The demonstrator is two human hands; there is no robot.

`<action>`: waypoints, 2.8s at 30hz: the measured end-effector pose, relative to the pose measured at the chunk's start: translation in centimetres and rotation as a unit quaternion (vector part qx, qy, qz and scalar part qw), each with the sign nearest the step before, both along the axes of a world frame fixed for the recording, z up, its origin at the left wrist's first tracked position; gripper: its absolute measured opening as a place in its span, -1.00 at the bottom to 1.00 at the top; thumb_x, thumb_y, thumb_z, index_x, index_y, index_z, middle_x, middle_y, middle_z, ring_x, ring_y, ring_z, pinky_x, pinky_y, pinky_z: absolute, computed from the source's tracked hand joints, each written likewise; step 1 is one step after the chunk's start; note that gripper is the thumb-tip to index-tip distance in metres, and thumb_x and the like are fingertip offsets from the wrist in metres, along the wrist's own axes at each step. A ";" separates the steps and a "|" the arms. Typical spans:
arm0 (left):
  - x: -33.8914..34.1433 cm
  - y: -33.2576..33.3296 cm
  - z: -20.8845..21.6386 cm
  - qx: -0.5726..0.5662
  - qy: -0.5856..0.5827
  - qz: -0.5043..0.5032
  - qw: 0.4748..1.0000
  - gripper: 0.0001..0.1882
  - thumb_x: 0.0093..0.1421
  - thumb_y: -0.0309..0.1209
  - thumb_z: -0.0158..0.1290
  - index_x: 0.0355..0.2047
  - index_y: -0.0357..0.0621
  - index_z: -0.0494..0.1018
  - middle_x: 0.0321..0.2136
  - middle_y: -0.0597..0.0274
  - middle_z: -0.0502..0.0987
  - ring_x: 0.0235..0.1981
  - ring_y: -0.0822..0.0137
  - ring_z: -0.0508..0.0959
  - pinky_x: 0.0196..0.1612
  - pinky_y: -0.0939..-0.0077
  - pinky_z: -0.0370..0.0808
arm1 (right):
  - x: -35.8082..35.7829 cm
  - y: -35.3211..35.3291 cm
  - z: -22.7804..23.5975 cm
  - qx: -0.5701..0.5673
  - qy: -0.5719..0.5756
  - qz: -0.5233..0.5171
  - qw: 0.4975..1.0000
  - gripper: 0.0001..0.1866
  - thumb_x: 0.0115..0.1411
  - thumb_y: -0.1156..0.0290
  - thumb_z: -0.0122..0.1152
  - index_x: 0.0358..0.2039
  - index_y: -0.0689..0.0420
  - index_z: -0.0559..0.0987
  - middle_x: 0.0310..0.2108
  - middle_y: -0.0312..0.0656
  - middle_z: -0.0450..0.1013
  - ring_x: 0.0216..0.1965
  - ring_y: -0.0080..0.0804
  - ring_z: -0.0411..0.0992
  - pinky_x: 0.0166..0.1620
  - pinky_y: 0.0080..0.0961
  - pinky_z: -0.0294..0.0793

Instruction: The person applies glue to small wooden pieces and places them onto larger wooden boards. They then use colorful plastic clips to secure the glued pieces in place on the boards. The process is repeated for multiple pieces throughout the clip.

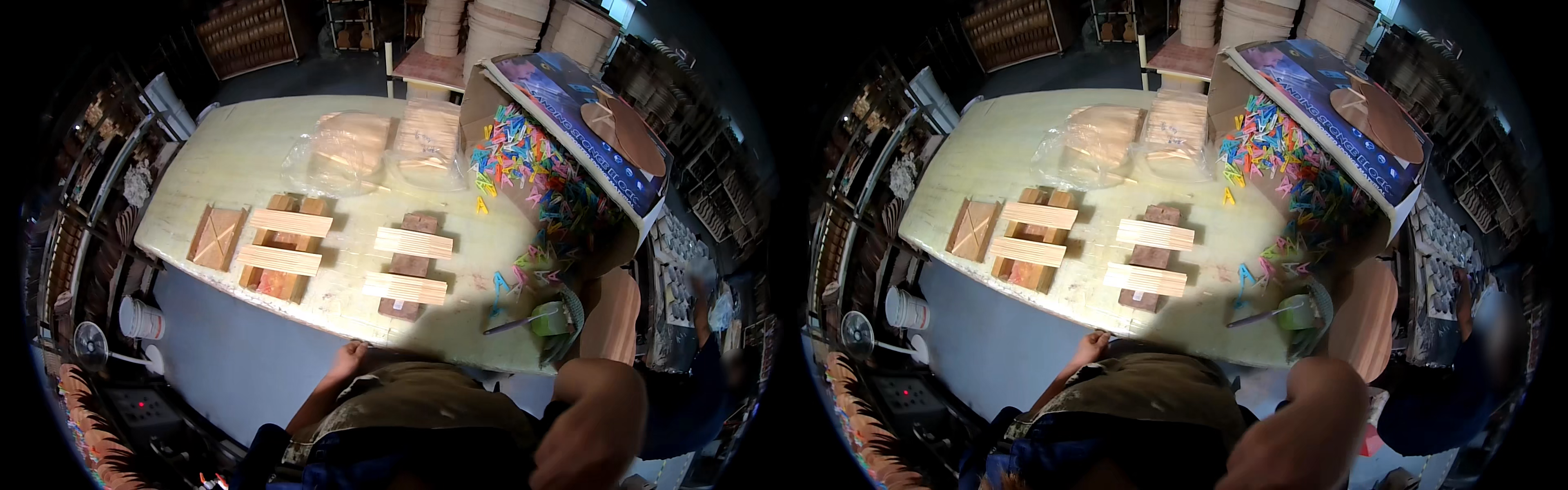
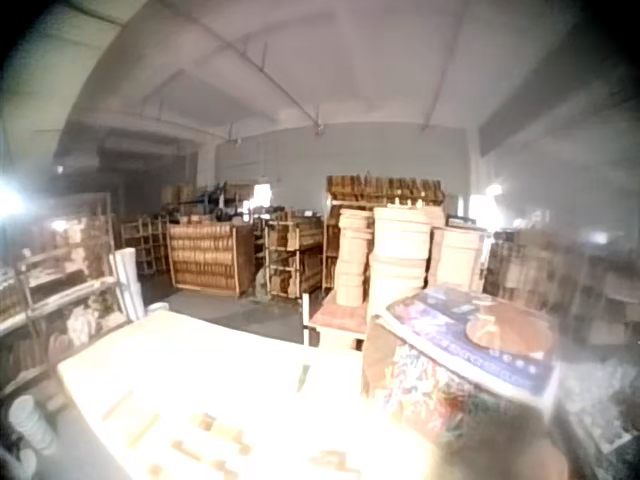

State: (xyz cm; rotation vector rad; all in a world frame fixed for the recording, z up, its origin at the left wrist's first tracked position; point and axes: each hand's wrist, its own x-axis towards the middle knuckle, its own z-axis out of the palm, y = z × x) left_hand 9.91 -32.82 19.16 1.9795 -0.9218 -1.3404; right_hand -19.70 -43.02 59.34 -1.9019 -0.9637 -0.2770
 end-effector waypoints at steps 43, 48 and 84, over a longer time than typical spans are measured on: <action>8.0 -5.0 -3.4 -0.290 -0.069 -0.277 0.913 -0.81 0.12 -0.28 0.16 -0.43 -0.13 0.48 -0.56 0.09 0.49 -0.57 0.19 0.49 -0.46 0.34 0.44 | 14.4 0.2 -5.0 0.538 0.025 -0.159 0.828 -0.72 0.18 0.37 0.21 -0.28 0.39 0.58 -0.35 -0.01 0.52 -0.48 -0.42 0.42 -0.45 -0.53 0.34; 7.1 -5.3 0.4 -0.219 -0.075 -0.280 0.932 -0.84 0.14 -0.31 0.12 -0.41 -0.12 0.46 -0.52 0.09 0.49 -0.52 0.21 0.49 -0.43 0.35 0.44 | 12.3 -1.1 -8.7 0.361 -0.004 -0.179 0.915 -0.74 0.16 0.39 0.23 -0.22 0.31 0.59 -0.39 -0.10 0.53 -0.49 -0.47 0.45 -0.53 -0.59 0.33; 23.5 -8.7 10.6 -0.249 -0.494 -0.174 0.814 -0.44 -0.07 -0.59 0.11 0.03 -0.18 0.36 -0.04 0.05 0.40 0.00 0.04 0.36 0.06 0.22 0.28 | 5.7 2.5 -21.5 0.561 0.109 -0.695 0.436 -0.81 0.21 0.45 0.09 -0.22 0.28 0.51 -0.48 -0.20 0.40 -0.53 -0.56 0.26 -0.43 -0.66 0.22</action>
